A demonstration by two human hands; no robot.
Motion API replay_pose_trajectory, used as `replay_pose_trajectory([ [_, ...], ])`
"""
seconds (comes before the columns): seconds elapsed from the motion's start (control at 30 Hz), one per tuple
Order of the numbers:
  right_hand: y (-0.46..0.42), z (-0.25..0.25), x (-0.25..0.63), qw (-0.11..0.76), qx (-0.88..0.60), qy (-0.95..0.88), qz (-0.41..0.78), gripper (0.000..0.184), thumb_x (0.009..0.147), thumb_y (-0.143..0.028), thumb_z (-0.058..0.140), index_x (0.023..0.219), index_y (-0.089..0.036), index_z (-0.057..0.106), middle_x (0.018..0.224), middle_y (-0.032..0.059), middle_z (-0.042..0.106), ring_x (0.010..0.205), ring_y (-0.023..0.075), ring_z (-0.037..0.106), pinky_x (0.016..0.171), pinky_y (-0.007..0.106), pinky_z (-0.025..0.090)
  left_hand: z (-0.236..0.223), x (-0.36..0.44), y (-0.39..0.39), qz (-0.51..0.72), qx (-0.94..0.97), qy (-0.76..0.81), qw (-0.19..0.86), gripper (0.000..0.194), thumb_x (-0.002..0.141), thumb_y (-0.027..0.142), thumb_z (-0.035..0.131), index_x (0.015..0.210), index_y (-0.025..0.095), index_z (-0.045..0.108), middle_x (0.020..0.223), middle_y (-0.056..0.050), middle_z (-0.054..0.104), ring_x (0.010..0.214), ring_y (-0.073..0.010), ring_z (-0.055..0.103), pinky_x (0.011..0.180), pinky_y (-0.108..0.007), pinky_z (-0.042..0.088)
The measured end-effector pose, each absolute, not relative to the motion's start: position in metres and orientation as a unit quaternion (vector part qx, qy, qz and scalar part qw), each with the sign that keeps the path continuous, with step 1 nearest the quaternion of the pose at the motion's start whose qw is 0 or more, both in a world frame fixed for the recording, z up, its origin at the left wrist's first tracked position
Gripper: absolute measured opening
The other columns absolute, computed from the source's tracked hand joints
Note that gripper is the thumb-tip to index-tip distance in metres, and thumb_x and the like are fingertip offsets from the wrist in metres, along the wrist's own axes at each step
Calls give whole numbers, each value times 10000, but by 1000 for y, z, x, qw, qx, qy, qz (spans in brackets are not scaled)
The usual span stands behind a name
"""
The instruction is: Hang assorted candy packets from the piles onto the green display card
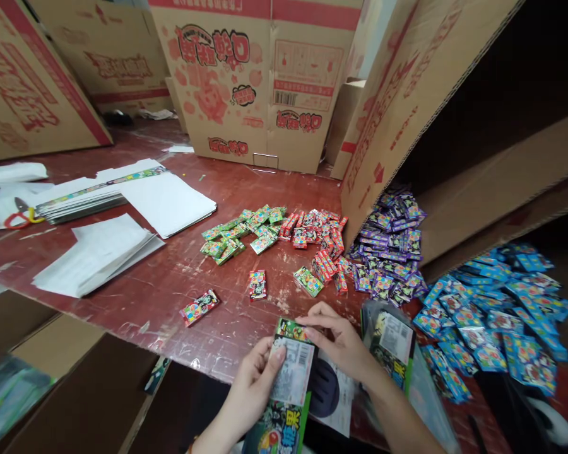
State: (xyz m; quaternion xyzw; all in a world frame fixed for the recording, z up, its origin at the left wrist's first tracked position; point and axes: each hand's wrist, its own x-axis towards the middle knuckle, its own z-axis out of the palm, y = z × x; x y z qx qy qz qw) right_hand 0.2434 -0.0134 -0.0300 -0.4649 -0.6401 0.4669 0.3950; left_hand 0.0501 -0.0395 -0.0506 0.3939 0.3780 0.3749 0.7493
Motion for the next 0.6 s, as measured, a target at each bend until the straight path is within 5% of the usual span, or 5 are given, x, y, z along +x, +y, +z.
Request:
replay_pose_trajectory([
  [0.2,-29,-55,208,458,-437,-536,559,268,820,-318,616,1071,-225,632,1063,68,568,1001,198,571,862,305,476,-53,32,-43,433,452,431,651,501,897,353,495,1343,299,274,818,19,578,715,-140,548,743,-255,456],
  [0.33,-40,-65,186,458,-443,-488,597,287,809,-307,629,1082,-220,618,1068,74,631,974,217,606,858,346,494,-58,19,-47,413,496,466,605,366,899,341,481,1248,285,386,989,-18,570,855,-175,550,750,-253,451],
  [0.6,-37,-55,186,412,-449,-564,557,243,760,-243,672,998,-199,693,927,68,652,853,198,619,755,314,515,-64,17,-52,405,546,494,542,196,873,304,523,1062,258,499,965,-17,602,886,-192,573,794,-272,446],
])
